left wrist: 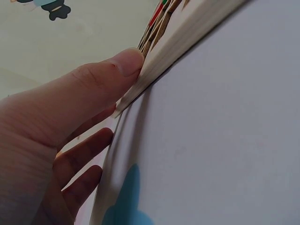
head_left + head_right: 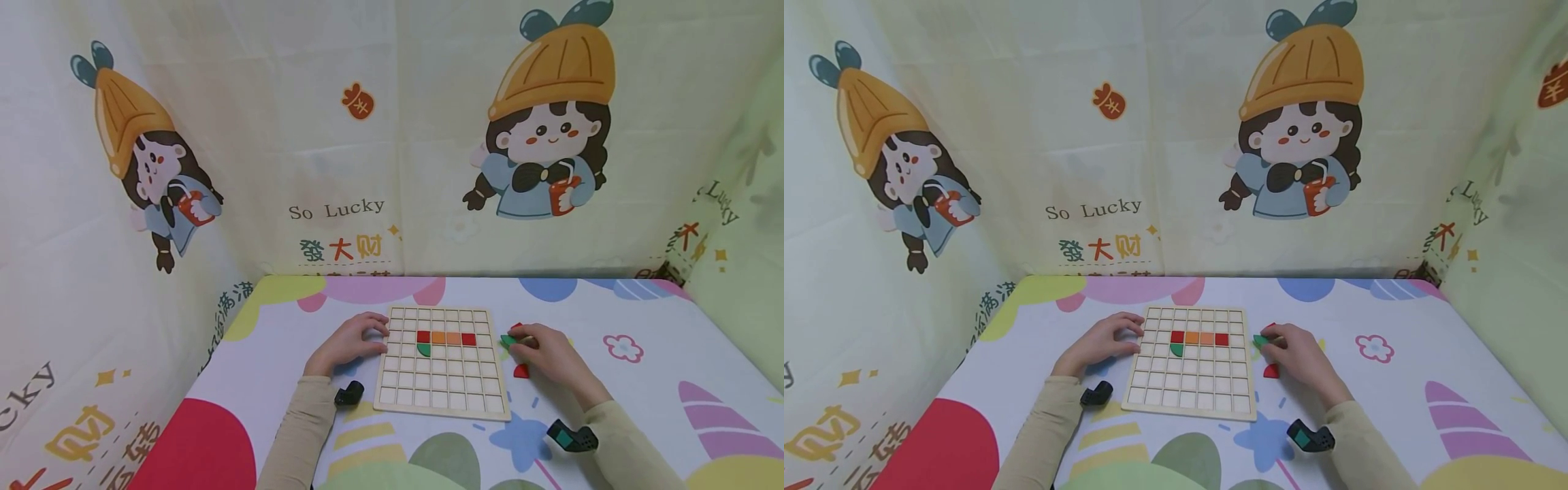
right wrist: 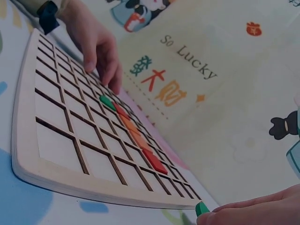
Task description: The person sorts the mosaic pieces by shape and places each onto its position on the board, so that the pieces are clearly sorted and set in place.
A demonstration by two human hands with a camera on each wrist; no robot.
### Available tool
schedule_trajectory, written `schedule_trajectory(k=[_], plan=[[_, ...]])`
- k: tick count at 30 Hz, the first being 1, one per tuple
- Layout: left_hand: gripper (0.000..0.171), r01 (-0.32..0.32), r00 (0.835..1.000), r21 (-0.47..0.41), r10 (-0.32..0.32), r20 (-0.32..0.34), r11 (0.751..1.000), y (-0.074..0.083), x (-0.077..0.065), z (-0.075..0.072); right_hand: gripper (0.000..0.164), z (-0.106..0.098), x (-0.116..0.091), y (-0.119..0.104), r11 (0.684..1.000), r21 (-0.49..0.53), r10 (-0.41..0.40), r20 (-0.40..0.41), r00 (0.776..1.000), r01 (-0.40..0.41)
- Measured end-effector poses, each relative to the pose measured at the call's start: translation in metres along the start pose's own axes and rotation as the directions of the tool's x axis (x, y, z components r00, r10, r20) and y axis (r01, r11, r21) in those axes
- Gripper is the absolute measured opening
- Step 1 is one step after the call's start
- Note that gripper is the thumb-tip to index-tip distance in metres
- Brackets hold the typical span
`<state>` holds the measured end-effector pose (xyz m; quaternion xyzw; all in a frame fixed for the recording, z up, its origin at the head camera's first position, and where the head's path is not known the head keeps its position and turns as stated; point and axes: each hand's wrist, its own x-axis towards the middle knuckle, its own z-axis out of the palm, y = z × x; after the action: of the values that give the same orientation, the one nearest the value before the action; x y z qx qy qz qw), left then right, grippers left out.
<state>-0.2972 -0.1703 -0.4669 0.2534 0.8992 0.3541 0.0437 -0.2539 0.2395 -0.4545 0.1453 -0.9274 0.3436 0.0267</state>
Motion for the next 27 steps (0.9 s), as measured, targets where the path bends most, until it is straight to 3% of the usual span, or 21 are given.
schedule_trajectory(k=[6, 15, 27], plan=[[0.023, -0.003, 1.0, 0.001, 0.003, 0.0, 1.0, 0.001, 0.0, -0.001, 0.029, 0.001, 0.002, -0.003, 1.0, 0.017, -0.021, -0.003, 1.0, 0.021], [0.023, 0.011, 1.0, -0.002, -0.011, 0.002, 1.0, 0.0, 0.001, -0.001, 0.03, 0.003, 0.004, -0.015, 0.994, 0.101, 0.024, 0.07, 0.997, -0.031], [0.023, 0.011, 1.0, -0.006, -0.011, -0.001, 1.0, 0.001, 0.0, 0.0, 0.033, 0.005, 0.006, -0.022, 0.991, 0.125, 0.045, 0.076, 0.996, -0.054]])
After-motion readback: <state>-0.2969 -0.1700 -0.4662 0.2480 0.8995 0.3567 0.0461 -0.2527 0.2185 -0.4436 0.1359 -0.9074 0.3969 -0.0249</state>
